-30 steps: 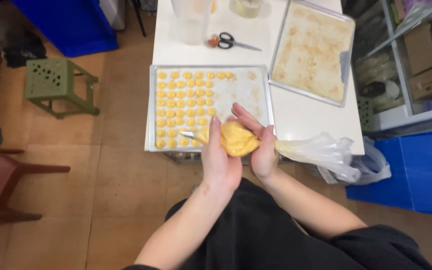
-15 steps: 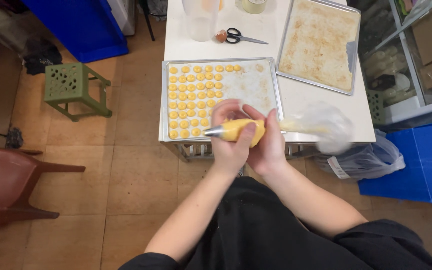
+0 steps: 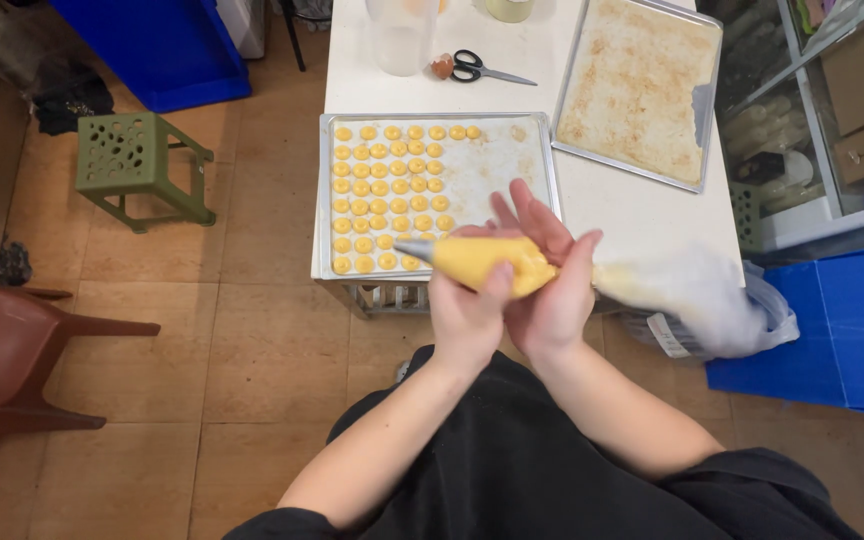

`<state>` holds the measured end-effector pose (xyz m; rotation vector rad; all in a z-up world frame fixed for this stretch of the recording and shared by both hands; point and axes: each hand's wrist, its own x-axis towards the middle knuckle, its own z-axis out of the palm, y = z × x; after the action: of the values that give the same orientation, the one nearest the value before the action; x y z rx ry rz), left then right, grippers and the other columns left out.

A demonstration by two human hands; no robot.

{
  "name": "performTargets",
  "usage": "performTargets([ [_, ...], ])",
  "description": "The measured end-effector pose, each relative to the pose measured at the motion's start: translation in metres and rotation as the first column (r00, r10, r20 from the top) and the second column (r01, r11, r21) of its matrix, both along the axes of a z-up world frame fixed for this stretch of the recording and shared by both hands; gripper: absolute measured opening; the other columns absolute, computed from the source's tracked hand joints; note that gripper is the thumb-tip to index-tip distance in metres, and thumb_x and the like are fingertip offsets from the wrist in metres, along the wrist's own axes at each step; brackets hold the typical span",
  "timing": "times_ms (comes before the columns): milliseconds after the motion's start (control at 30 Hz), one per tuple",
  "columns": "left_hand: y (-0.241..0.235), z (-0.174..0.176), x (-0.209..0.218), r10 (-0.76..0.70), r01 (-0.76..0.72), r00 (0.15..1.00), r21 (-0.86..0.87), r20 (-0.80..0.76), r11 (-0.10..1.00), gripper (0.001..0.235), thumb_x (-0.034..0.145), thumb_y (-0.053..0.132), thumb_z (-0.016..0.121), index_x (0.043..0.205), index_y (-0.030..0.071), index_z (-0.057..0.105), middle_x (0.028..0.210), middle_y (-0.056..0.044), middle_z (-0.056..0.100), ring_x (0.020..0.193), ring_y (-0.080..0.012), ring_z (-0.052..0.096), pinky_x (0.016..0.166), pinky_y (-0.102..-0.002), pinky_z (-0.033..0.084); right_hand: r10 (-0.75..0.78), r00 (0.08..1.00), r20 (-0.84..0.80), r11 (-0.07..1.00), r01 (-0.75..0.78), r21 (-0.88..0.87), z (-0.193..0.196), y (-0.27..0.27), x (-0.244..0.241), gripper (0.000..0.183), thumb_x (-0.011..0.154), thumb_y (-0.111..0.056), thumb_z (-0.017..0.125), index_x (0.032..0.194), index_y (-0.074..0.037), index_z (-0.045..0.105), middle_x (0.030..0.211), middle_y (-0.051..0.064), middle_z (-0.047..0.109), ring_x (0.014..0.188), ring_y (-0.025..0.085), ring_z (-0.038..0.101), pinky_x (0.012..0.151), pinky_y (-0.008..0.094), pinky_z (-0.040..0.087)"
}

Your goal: The person uses a piping bag to squeeze yellow batter onto a baking sheet, forming uniform round dollops in neat rows. The person adjusts the bag and continues piping until the tray is nearly full.

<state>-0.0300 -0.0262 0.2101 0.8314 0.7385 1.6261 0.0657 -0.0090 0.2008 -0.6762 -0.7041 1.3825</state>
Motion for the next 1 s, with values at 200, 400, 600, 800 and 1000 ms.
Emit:
performTargets([
  [200,0.04,-0.001,-0.046,0.203,0.327,0.614,0.479,-0.763,0.815,0.046,0.079,0.027,0.087,0.119,0.014,0.067,0.126,-0.004,0.07,0.13,-0.0281,0.061,0.119,-0.045,0.042,0.269,0.832,-0.486,0.809,-0.468,-0.355,0.007,0.008,0.018,0.056,0.112,-0.057,0.031,0.137,-0.012,0.052,0.138,0.011,0.057,0.127,0.026,0.058,0.11,0.046,0.045],
  [400,0.035,-0.021,-0.023,0.154,0.154,0.7,0.357,-0.698,0.921,0.067,0.082,0.04,0.08,0.134,0.007,0.053,0.154,-0.015,0.048,0.144,-0.0307,0.043,0.124,-0.045,0.03,-0.041,0.939,-0.341,0.88,-0.128,-0.457,-0.022,0.016,0.028,0.053,0.11,-0.056,0.03,0.119,-0.011,0.057,0.126,0.012,0.061,0.122,0.031,0.06,0.104,0.052,0.051],
  [600,0.016,-0.047,0.024,-0.185,0.218,0.974,-0.326,0.131,0.92,0.072,0.093,0.037,0.066,0.152,0.005,0.041,0.157,-0.013,0.047,0.146,-0.0248,0.043,0.118,-0.041,0.035,0.041,0.999,-0.018,0.993,-0.038,0.11,-0.028,0.039,0.016,0.065,0.12,-0.057,0.024,0.122,-0.003,0.06,0.139,0.021,0.056,0.136,0.04,0.054,0.117,0.055,0.045],
  [800,0.054,-0.069,0.014,0.144,0.075,0.681,0.264,-0.718,0.961,0.049,0.093,0.026,0.077,0.136,0.013,0.057,0.141,-0.003,0.066,0.149,-0.0274,0.048,0.132,-0.057,0.023,0.146,0.94,-0.308,0.844,-0.281,-0.458,-0.023,0.059,0.041,0.06,0.106,-0.053,0.02,0.14,-0.015,0.052,0.156,0.014,0.047,0.137,0.031,0.05,0.113,0.051,0.041],
  [1000,0.094,-0.078,0.037,0.187,0.144,0.549,0.313,-0.815,0.939,0.053,0.089,0.032,0.08,0.131,0.013,0.054,0.145,-0.007,0.061,0.148,-0.0318,0.043,0.126,-0.06,0.023,0.063,0.926,-0.373,0.777,-0.28,-0.564,-0.03,0.096,0.092,0.047,0.11,-0.051,0.029,0.129,-0.016,0.054,0.143,0.012,0.059,0.129,0.032,0.057,0.109,0.05,0.046],
])
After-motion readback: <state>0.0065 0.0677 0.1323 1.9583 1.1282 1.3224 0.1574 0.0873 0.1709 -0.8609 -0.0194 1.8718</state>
